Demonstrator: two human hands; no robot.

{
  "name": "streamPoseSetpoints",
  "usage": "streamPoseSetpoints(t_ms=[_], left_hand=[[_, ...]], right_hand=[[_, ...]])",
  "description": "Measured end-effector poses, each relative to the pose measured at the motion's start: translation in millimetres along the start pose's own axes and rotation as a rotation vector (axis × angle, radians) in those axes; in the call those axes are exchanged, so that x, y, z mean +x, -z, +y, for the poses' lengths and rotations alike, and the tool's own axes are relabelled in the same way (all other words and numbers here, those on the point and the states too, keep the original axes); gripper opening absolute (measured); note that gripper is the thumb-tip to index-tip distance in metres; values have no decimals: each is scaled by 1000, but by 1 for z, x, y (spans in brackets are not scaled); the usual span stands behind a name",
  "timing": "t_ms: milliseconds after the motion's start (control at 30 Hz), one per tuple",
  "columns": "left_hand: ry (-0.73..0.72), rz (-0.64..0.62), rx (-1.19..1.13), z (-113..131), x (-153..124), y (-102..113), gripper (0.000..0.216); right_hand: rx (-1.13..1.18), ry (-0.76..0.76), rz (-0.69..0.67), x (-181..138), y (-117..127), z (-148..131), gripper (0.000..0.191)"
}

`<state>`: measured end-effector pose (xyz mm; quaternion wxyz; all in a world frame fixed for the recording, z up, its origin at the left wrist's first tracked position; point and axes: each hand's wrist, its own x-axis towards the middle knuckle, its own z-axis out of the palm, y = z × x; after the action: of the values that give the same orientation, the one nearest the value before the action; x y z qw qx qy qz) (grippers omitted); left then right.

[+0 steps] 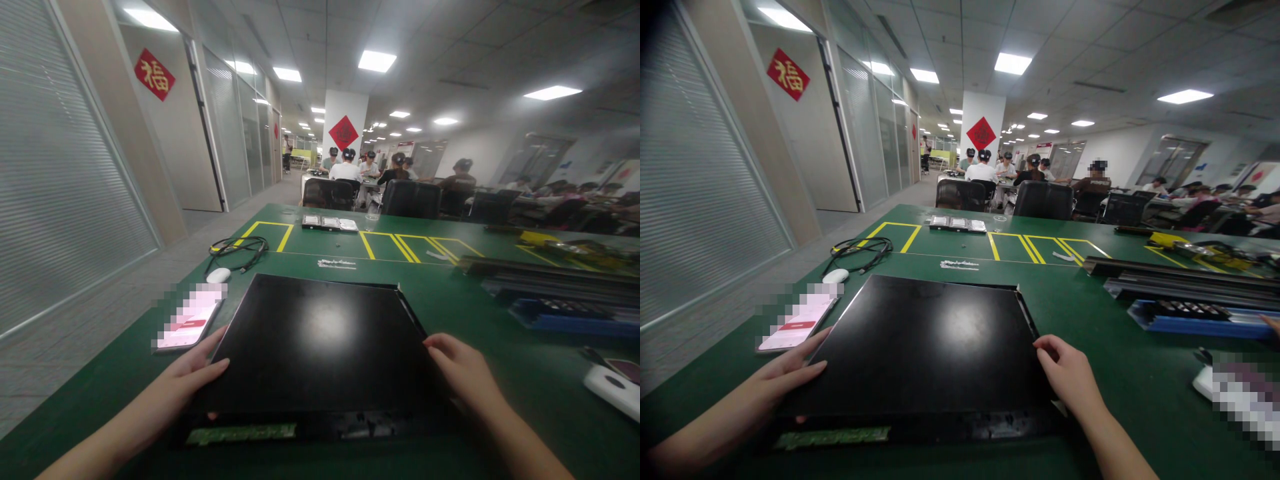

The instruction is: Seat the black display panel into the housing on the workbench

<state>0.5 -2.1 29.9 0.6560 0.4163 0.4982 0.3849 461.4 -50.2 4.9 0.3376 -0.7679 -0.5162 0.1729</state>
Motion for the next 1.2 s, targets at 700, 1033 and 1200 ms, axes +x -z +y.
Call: streamPoseSetpoints(t_ms=[700,1033,1200], left_hand=[[-13,24,-18,-1,2,0,92],[-9,60,14,1,0,-3,104],[-6,175,-47,4,-2,-6,88]], right_hand=[[-19,31,20,3,-1,4,24],[-13,-11,1,1,1,-4,25],[-16,12,7,2,2,-4,25]])
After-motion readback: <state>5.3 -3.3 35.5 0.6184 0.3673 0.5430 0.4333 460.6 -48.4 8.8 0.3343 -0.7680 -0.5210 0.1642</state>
